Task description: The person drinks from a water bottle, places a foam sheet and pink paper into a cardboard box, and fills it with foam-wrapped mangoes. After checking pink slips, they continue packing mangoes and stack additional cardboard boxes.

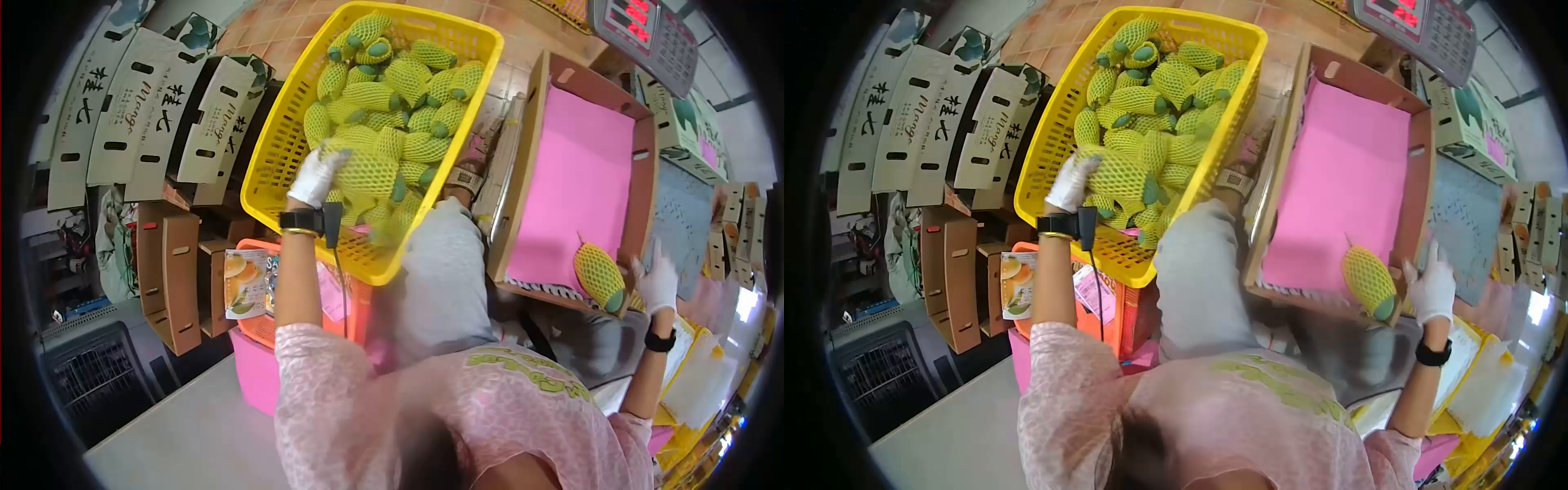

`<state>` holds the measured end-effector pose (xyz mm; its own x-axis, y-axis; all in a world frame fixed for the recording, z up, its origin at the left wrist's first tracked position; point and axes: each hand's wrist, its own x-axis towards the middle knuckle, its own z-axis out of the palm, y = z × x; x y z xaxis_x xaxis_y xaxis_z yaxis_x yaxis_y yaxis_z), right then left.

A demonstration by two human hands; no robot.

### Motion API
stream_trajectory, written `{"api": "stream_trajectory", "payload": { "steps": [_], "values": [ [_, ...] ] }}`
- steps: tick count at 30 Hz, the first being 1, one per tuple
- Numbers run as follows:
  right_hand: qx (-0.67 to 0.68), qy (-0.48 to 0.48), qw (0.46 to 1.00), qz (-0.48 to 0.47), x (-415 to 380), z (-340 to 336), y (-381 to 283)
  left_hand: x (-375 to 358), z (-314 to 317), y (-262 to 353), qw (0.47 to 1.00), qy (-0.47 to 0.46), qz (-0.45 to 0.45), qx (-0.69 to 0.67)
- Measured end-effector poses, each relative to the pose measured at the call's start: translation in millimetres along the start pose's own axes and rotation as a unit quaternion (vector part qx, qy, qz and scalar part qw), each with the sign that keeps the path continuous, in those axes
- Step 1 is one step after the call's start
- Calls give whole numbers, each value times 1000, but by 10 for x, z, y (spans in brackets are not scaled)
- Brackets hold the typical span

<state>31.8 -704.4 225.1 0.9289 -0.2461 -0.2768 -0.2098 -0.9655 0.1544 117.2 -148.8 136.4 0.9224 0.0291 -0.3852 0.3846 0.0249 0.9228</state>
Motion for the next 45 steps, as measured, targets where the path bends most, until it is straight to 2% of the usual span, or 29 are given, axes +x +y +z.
{"api": "stream_trajectory", "payload": {
  "steps": [1,2,3,4,5,6,8,9,11,13,15,18,19,21,23,25,27,29,31,33,34,35,36,37,38,40,41,43,45],
  "values": [
    [29,197,976,-93,34,-38,-78,-100,145,256,998,-29,18,-60],
    [178,196,955,-131,-23,-474,-511,-43,192,286,995,-64,59,-53],
    [320,203,900,-216,-17,-537,-694,24,262,313,989,-103,99,-47],
    [377,132,885,-239,-42,-639,-903,-212,709,678,989,-96,59,-92],
    [555,-22,790,-260,-187,-925,-1176,-352,1073,896,987,-118,60,-94],
    [529,-34,786,-320,-187,-960,-1325,-478,1389,1051,984,-148,72,-63],
    [562,-53,714,-413,-196,-1044,-1552,-488,1850,1127,973,-221,71,7],
    [457,27,787,-414,-188,-1013,-1583,-429,2028,973,963,-244,116,-16],
    [444,3,824,-353,-165,-1005,-1439,-526,2262,1021,964,-254,82,14],
    [422,-97,859,-273,-138,-1001,-1199,-228,2120,918,953,-293,-48,-64],
    [393,-66,872,-286,-58,-672,-1011,-13,1889,915,969,-109,94,201],
    [174,-181,934,-254,-87,-396,-1027,759,1221,387,950,77,65,296],
    [96,-208,940,-251,-99,-305,-1074,962,1001,141,943,126,37,307],
    [174,-73,940,-285,-185,-63,-1051,1355,524,-374,895,155,-32,417],
    [63,-125,958,-251,-171,-70,-1090,937,757,-77,855,160,-83,486],
    [45,-122,958,-255,-196,-82,-1043,1071,690,-483,867,127,-64,477],
    [37,-154,957,-245,-198,-70,-1083,1014,861,-426,832,95,-110,535],
    [23,-185,956,-226,-174,-78,-1095,1003,972,-568,822,138,-130,537],
    [40,-184,957,-219,-153,-85,-1115,993,1001,-668,845,194,-163,472],
    [32,-187,956,-223,-114,-64,-1081,994,925,-743,849,196,-125,474],
    [29,-188,954,-232,-112,-49,-1058,959,948,-533,864,172,-167,443],
    [26,-190,952,-240,-130,-44,-1032,1022,840,-771,884,225,-100,396],
    [26,-174,953,-248,-148,-83,-1011,1059,734,-873,885,224,-101,396],
    [27,-174,953,-249,-145,-74,-987,1091,632,-882,953,236,-80,173],
    [67,-115,965,-225,-128,-47,-951,1104,551,-900,969,235,-52,-58],
    [164,15,961,-223,-108,-77,-927,815,562,-478,964,105,-69,-235],
    [166,19,961,-221,-89,-116,-956,707,565,-326,950,29,-72,-302],
    [370,81,883,-278,-67,-253,-1106,348,816,142,940,-14,-55,-335],
    [365,209,845,-330,-109,-412,-1368,116,1153,466,950,-36,-50,-305]
  ]
}}
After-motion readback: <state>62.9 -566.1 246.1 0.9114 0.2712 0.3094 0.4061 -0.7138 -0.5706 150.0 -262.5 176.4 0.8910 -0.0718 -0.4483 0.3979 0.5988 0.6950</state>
